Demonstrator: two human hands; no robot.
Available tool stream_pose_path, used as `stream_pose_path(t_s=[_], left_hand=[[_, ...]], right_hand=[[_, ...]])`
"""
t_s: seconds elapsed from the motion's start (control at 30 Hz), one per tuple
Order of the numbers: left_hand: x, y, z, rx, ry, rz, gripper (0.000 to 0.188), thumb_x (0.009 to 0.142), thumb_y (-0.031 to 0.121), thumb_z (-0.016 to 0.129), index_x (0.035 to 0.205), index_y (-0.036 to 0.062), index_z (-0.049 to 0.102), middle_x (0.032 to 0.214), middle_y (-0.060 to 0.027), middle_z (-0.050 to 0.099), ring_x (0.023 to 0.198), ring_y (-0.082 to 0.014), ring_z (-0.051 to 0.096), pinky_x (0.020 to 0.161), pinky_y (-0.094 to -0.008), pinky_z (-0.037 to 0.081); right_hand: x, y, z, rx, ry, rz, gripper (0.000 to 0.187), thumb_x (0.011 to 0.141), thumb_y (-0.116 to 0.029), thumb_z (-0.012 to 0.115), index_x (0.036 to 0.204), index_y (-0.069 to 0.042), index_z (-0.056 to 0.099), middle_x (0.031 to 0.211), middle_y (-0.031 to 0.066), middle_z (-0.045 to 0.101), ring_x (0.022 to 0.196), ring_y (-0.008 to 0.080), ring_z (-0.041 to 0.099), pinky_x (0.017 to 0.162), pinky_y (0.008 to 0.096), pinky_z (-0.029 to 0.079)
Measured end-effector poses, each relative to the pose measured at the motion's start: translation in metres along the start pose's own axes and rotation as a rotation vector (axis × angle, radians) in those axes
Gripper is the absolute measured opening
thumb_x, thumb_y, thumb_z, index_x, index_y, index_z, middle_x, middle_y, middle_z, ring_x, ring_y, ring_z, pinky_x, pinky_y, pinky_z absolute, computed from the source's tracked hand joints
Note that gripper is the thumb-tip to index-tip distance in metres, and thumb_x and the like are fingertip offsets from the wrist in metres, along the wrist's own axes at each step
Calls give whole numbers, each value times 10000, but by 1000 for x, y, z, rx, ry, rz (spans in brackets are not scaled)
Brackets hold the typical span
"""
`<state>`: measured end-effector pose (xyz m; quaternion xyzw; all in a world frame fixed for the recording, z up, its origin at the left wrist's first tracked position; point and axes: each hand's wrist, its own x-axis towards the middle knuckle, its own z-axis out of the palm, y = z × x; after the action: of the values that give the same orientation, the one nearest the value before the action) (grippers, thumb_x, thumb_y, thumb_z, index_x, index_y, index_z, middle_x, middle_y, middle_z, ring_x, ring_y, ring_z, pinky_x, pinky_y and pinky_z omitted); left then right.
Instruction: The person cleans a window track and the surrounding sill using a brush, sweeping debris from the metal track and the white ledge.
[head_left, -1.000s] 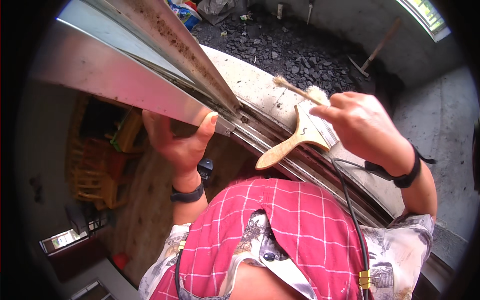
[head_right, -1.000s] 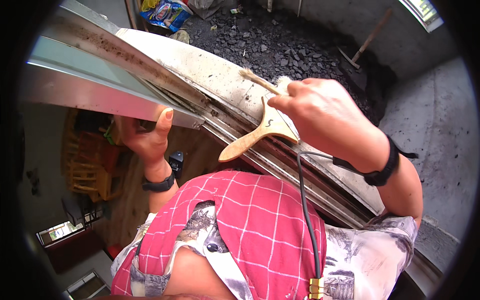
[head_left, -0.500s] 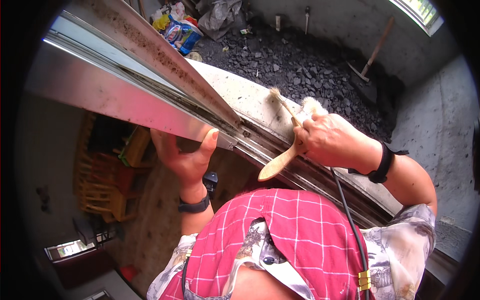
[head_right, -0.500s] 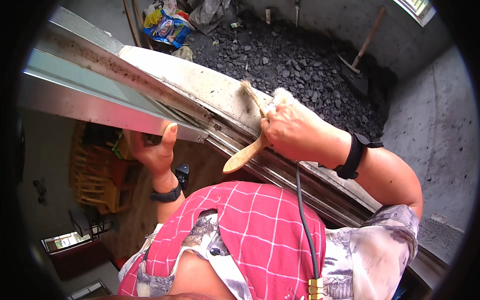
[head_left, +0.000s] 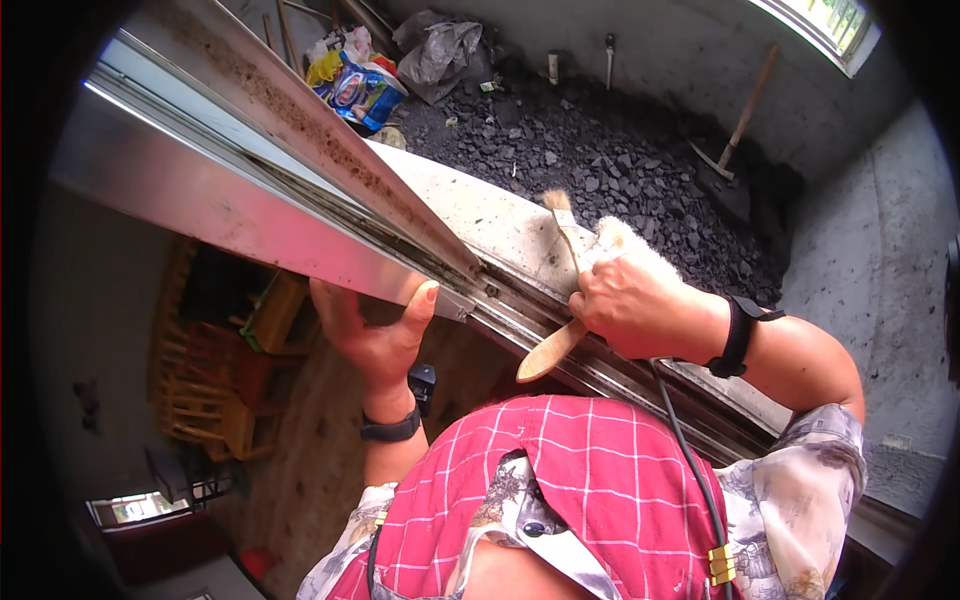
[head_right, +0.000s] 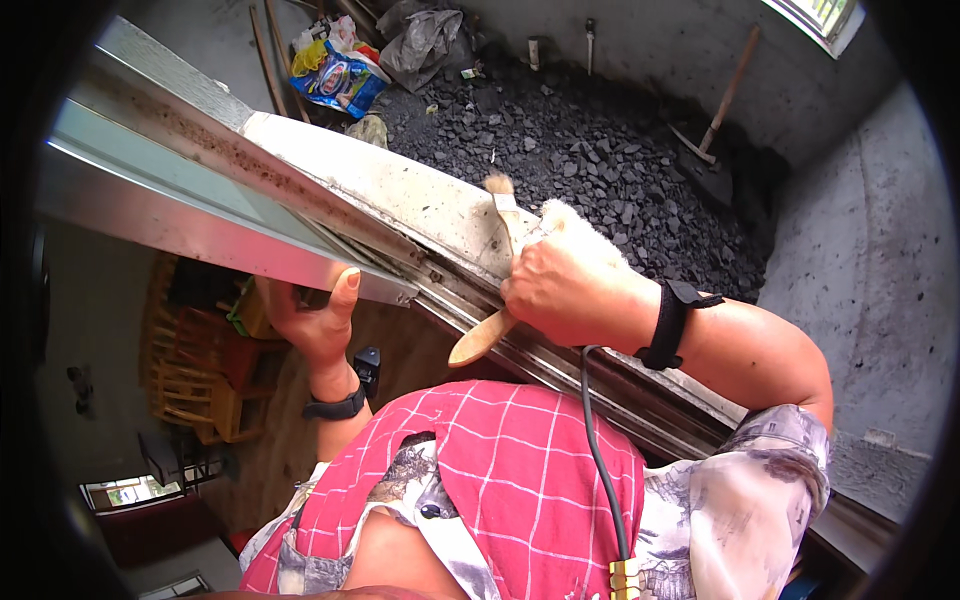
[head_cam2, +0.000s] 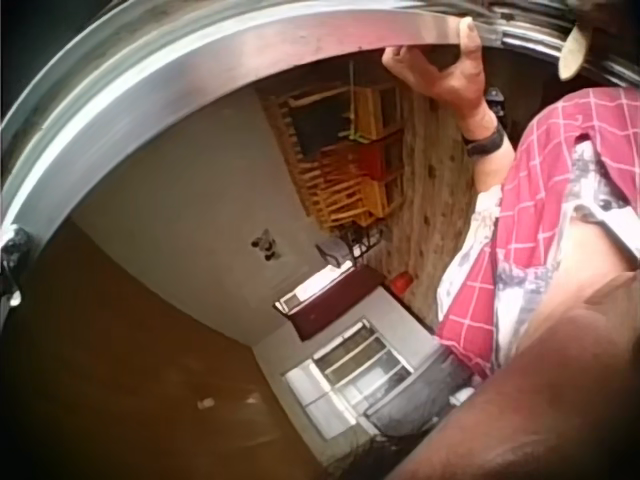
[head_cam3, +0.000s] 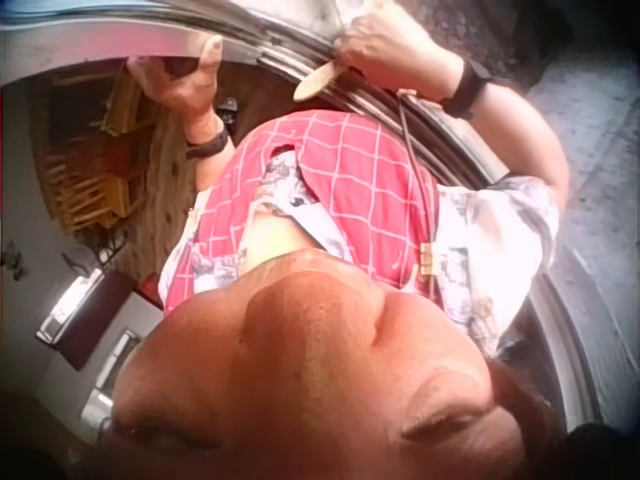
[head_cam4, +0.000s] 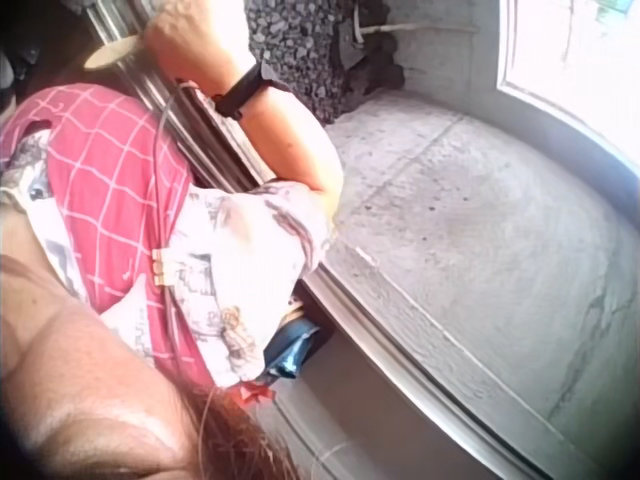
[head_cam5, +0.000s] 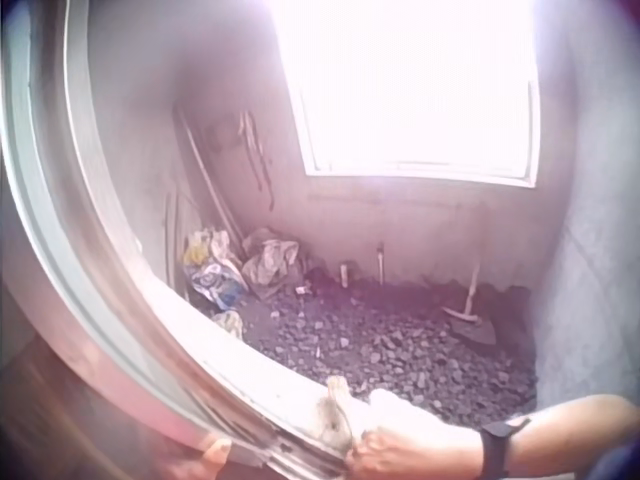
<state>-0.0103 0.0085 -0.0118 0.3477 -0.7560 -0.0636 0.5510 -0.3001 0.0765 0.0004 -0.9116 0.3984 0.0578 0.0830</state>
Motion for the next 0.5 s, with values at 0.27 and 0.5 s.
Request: stream_pose_path(t_s=[0.27, 0.5], left_hand=[[3, 9, 3, 12, -20, -53, 518, 747, 246, 860, 1146, 13, 627, 1103, -119, 597, 1000, -283, 591, 881, -385, 477], [-5, 42, -18, 165, 214, -63, 220, 807, 115, 755, 947, 2, 628, 947, -120, 617, 812, -267, 592, 732, -366, 499]], right_hand=[[-13, 0, -21, -259, 300, 96, 151, 820, -206, 598, 776, -66, 636, 740, 67, 624, 742, 219, 643, 646, 341, 507], [-47, 2, -67, -133, 513, 8, 201, 706, -241, 698, 722, -87, 569, 797, 53, 547, 747, 208, 582, 591, 338, 488]])
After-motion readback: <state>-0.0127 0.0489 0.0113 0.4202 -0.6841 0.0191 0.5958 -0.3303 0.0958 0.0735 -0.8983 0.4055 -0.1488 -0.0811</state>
